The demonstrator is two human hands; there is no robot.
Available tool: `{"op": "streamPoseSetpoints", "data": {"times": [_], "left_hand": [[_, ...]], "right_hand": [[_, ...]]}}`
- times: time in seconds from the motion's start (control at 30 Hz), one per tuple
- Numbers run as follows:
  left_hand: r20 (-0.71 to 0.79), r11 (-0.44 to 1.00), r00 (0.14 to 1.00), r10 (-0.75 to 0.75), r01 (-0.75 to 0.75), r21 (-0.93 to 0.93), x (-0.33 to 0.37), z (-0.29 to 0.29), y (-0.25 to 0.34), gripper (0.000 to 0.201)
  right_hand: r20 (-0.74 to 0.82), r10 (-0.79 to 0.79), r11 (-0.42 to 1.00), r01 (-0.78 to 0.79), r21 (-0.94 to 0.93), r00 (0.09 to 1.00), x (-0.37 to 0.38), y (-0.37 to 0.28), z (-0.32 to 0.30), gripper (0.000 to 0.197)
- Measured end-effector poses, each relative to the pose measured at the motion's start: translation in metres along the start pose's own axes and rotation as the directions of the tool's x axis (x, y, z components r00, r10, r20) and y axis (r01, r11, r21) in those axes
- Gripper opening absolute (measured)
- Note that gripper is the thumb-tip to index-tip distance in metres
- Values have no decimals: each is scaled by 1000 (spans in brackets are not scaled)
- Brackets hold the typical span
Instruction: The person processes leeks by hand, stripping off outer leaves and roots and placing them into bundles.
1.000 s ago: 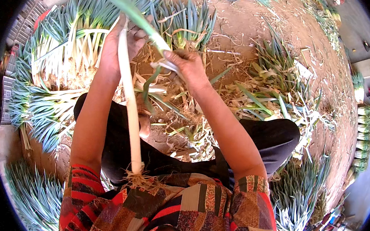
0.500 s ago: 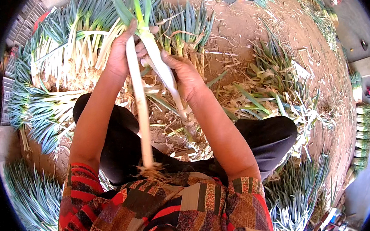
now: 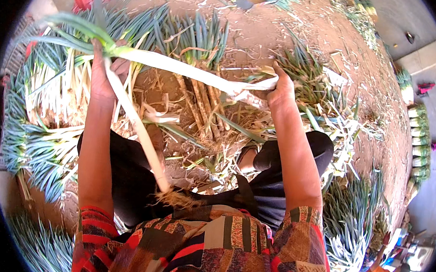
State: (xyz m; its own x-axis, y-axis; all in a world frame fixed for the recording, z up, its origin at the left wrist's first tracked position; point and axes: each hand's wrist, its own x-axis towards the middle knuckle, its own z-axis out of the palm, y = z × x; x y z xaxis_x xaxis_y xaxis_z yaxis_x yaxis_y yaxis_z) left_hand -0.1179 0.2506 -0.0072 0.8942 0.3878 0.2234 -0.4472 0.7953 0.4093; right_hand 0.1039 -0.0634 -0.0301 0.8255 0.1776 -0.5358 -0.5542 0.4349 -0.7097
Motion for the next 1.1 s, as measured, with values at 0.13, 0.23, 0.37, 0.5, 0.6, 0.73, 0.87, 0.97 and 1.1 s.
{"op": "streamPoseSetpoints", "data": {"times": [0.13,0.23,0.37,0.5,0.6,0.73,0.87,0.97,1.1], "left_hand": [[-149,999,988,48,-45,17,-2,-2,-1,49],[-521,986,838,164,-120,117,-1,19,-15,48],[-421,986,897,137,-162,-24,-5,-15,40,47],[-443,990,885,140,-121,72,-6,-20,24,44],[-442,981,877,190,-154,115,-10,-40,39,40],[-379,950,872,310,-300,87,-33,-121,165,47],[-623,836,557,549,-370,406,1,-44,90,52],[-544,902,721,429,-312,297,4,-63,94,50],[-552,937,758,346,-247,248,18,-65,71,46]], "right_hand": [[-89,-203,977,208,50,975,40,-29,-13,23],[-142,-231,970,216,-113,963,83,-69,-73,23],[-190,-350,869,243,-431,917,81,-115,-131,28],[-241,-589,646,270,-714,771,67,-160,-197,34],[-235,-754,365,92,-927,613,59,-193,-268,38],[-416,-788,339,-244,-909,453,28,-230,-395,43],[-432,-712,123,-508,-853,553,8,-232,-437,49],[-131,-599,-328,-391,-860,790,42,-183,-317,60],[470,-461,-134,465,-875,753,12,-104,-146,51]]}}
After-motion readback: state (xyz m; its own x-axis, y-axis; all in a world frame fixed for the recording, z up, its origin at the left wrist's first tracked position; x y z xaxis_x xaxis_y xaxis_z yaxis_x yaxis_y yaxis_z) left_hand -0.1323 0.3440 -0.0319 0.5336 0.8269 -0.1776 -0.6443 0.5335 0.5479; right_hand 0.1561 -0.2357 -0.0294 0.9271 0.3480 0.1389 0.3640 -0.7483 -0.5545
